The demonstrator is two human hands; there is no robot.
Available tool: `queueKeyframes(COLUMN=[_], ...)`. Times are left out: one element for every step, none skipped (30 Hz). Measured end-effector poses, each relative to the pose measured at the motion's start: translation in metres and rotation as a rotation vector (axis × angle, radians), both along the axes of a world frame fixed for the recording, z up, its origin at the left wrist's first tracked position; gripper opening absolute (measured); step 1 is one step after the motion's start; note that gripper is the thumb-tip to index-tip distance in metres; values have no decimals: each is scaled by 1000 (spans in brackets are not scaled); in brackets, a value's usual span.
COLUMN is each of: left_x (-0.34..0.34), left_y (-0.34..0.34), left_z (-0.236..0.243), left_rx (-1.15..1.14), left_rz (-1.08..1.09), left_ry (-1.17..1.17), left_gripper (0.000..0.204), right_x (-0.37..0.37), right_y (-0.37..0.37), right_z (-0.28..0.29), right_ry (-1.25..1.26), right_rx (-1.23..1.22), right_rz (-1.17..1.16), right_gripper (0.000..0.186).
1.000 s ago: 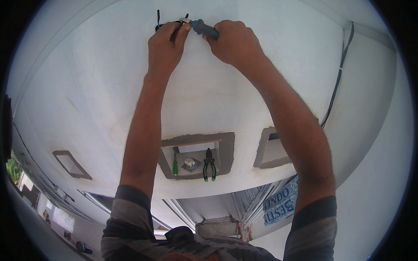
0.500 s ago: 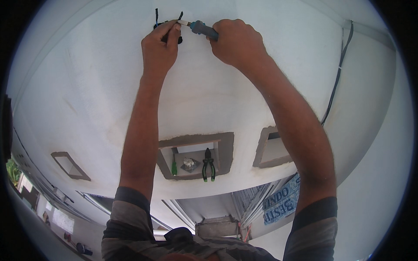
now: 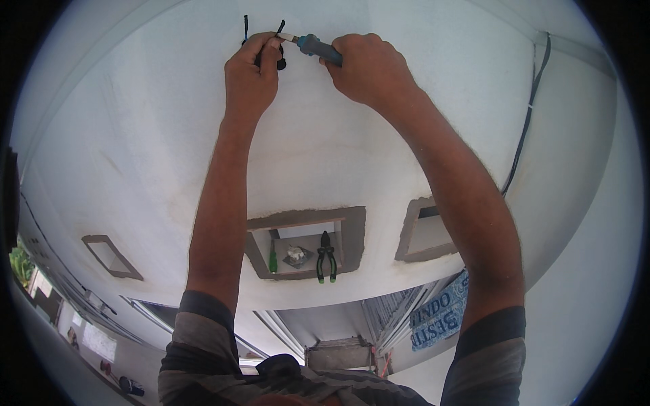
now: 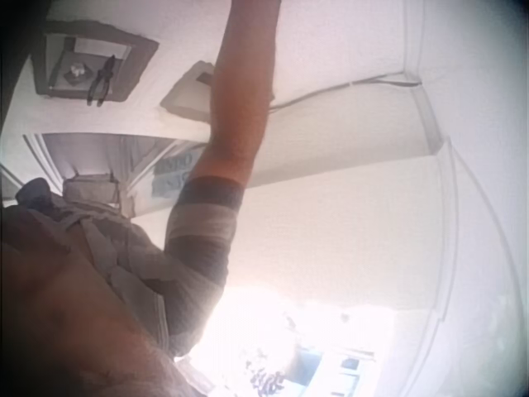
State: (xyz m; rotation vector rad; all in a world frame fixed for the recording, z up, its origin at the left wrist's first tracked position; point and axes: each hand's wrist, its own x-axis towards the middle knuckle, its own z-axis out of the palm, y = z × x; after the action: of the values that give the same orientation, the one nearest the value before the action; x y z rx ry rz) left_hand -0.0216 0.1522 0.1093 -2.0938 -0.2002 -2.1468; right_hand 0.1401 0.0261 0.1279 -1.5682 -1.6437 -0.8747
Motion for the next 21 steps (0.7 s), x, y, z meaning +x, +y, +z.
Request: queueKeyframes(left_x=[0,-1,-1,-1,-1,-1,-1,-1,-1,-1,-2,-3,-2,-1,0,0,0,1,1,1,2], left_y=[0,0,0,0,0,0,0,0,1,1,1,1,0,-2,-4,-3,-2,-2,1,4,7], left_z=[0,0,0,0,0,0,0,0,0,0,1,1,0,-1,-1,-1,-1,-1,-1,-1,0], left_rx=[2,4,6,5,3,2,-5,-12,-18,-17,-16,-15,-20,-26,-31,-30,-30,-29,2,32,63], left_rz=[-5,-11,-16,-21,-26,-31,-20,-10,0,-1,-2,-3,-13,-22,-32,-35,-37,-40,-22,-5,13], left_ry=[-1,-1,-2,-5,-8,-11,-9,-6,-3,-4,-5,-5,-7,-8,-10,-8,-7,-5,-17,-28,-39], left_gripper=[19,19,19,19,19,20,20,20,20,20,20,20,20,20,20,20,20,20,19,18,18], right_x=[-1,-1,-1,-1,-2,-3,-4,-4,-4,-4,-3,-3,-2,-2,-3,-5,-9,-13,-16,-16,-16], right_y=[-1,0,1,2,3,3,2,1,0,-1,0,1,2,2,3,4,4,4,3,2,1], right_z=[0,0,-1,-1,-2,-3,-3,-3,-4,-4,-4,-4,-3,-3,-3,-2,-1,1,2,3,3], right_ry=[7,15,24,32,52,72,91,71,50,31,19,8,-3,0,3,5,0,-4,-9,-27,-44], right_rx=[-8,-15,-22,-29,-49,-68,-87,-72,-56,-40,-21,-1,19,36,54,69,61,52,43,43,43], right_rz=[-3,2,6,11,8,4,1,6,10,14,13,12,11,11,11,13,-11,-35,-59,-77,-96], right_gripper=[29,29,29,30,30,30,30,30,30,30,29,28,28,26,25,23,22,21,19,18,17])
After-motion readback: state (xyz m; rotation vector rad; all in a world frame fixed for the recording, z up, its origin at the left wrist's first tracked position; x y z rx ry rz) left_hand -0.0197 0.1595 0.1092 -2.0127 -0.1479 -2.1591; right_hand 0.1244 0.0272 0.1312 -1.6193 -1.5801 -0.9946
